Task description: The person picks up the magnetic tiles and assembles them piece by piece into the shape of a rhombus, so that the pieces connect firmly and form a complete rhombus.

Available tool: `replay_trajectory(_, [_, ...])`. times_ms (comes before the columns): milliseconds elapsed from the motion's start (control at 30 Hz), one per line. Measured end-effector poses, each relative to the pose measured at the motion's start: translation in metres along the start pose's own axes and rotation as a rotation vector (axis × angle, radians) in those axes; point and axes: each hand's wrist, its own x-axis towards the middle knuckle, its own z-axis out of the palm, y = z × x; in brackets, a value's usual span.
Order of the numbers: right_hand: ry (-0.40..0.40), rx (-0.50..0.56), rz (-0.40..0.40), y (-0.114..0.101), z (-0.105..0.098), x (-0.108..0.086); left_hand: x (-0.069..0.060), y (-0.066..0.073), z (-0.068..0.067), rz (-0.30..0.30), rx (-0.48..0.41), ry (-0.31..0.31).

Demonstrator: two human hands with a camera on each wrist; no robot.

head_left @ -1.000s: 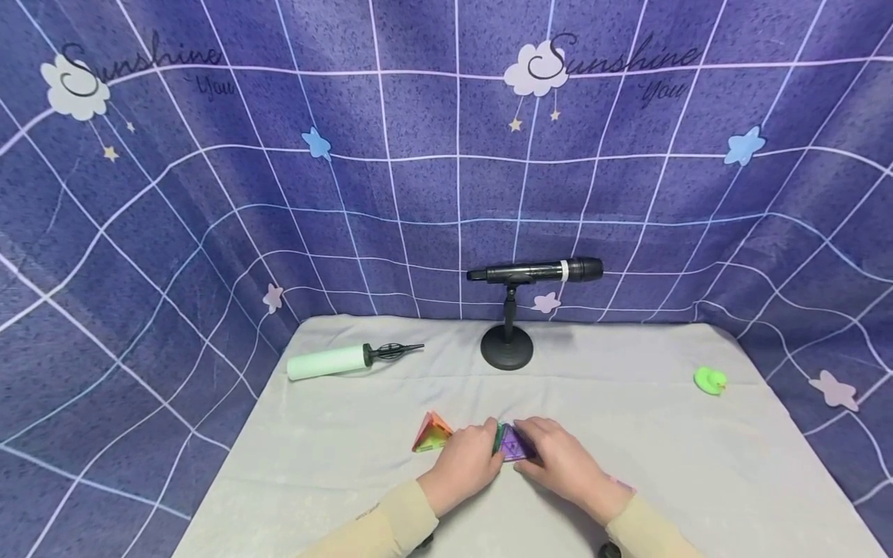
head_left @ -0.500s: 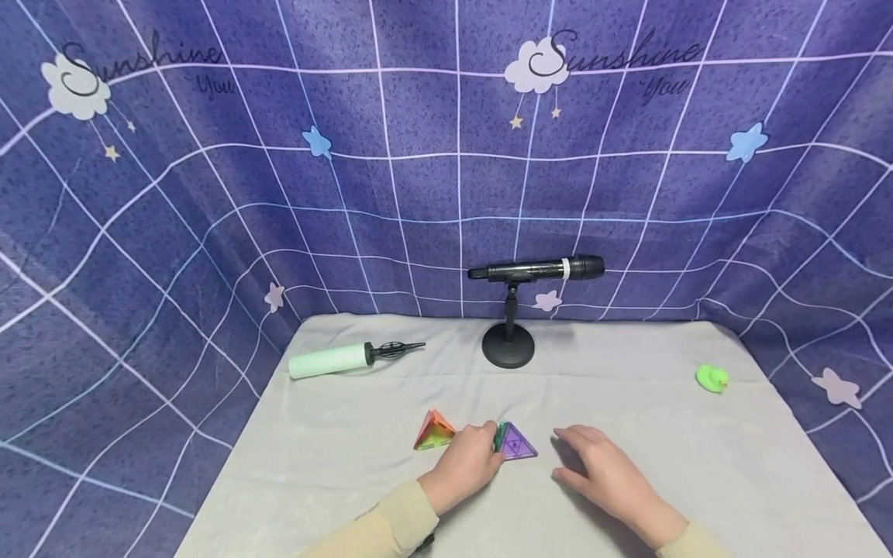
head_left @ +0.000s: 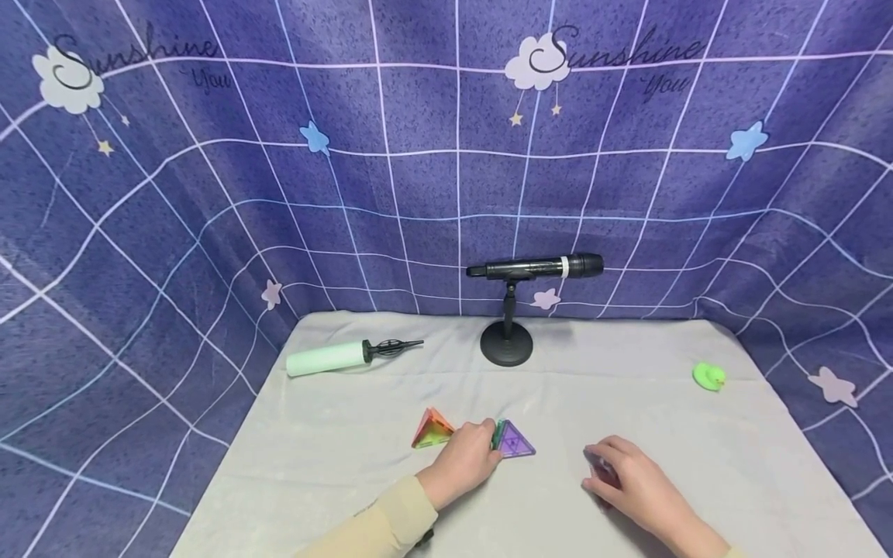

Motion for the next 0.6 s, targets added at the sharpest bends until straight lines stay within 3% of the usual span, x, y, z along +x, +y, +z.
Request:
replay_trajectory(300, [0.047,0.026,-0.052,0.007,-0.006,-0.017,0.001,-0.001,-0.001,0.008,-0.006,-0.007])
replay_trajectory(600, [0.029,-0.019,-0.017,0.015,-0.016,-0.034,0.002,0.0,-0.002,0.003,-0.012,-0.016])
